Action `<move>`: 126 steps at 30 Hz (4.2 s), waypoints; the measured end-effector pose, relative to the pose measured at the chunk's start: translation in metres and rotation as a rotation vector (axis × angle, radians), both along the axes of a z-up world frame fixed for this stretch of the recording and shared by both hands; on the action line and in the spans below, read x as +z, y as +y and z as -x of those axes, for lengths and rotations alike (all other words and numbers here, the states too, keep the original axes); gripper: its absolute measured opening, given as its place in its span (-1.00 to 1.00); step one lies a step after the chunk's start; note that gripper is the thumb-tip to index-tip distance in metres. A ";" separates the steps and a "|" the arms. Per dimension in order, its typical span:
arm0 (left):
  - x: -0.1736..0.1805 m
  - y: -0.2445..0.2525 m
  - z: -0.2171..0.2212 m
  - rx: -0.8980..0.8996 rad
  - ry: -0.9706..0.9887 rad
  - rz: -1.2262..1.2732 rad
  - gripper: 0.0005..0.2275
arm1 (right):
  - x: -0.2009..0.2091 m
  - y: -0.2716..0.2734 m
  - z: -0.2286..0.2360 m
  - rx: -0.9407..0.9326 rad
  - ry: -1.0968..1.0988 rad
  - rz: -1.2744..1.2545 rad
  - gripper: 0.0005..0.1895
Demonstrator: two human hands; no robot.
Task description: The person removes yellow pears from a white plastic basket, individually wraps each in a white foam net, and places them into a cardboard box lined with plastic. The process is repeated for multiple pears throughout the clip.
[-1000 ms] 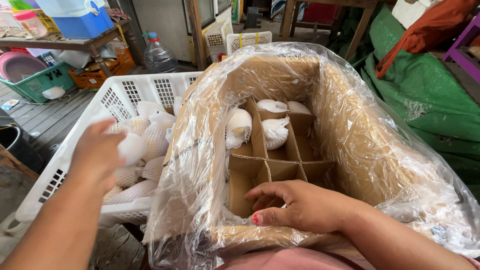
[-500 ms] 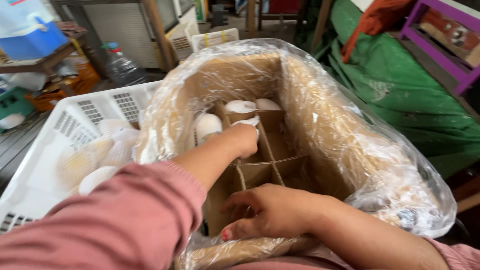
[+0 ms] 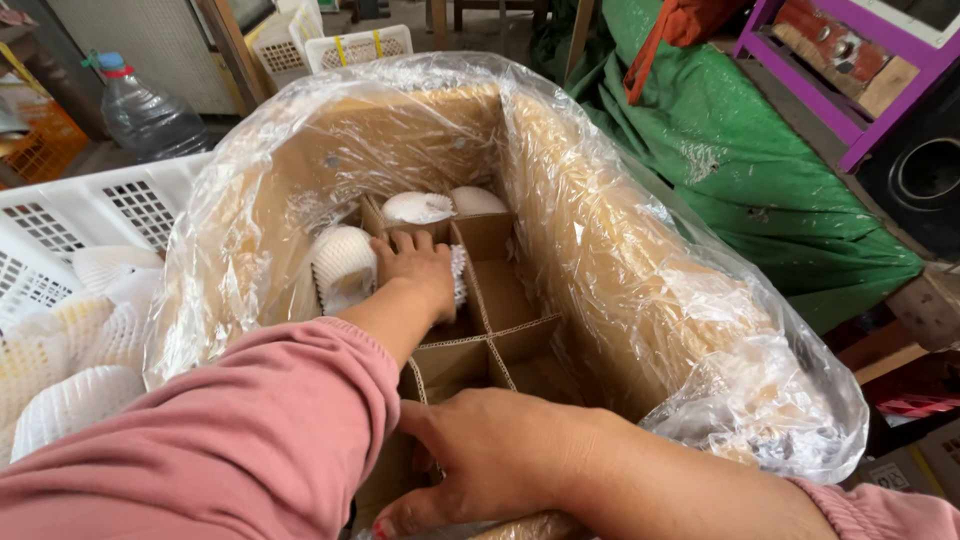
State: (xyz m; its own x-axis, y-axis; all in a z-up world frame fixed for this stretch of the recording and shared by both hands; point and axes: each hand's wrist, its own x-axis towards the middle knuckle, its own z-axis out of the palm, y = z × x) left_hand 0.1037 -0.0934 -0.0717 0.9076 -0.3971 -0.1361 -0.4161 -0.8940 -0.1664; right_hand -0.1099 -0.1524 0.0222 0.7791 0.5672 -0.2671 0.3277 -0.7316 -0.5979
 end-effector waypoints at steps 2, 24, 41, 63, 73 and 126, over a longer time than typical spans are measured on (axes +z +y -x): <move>-0.002 -0.001 0.005 -0.011 0.031 -0.010 -0.23 | -0.001 0.002 -0.001 0.010 -0.029 -0.004 -0.18; 0.090 0.091 0.175 0.031 0.014 1.141 -0.12 | 0.010 -0.011 0.007 -0.848 0.560 -1.326 -0.39; 0.073 0.103 0.165 -0.195 -0.022 1.356 -0.58 | 0.000 -0.016 -0.001 -0.761 0.463 -1.372 -0.48; 0.066 0.113 0.133 0.416 0.696 2.145 -0.80 | -0.013 -0.008 -0.021 -0.718 0.045 -1.065 -0.25; 0.067 0.109 0.117 0.769 0.978 2.307 -0.77 | 0.004 -0.014 -0.019 -0.800 0.511 -1.158 -0.18; 0.090 0.089 0.194 -0.666 -0.477 1.101 -0.78 | 0.008 -0.023 -0.017 -0.763 0.603 -1.380 -0.39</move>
State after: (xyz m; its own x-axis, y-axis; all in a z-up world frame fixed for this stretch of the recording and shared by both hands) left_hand -0.0907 -0.0048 0.0187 0.3738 -0.4708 0.7991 -0.9180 -0.3111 0.2462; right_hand -0.0931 -0.1752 0.0300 0.9454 0.1836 -0.2693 -0.3259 0.5341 -0.7801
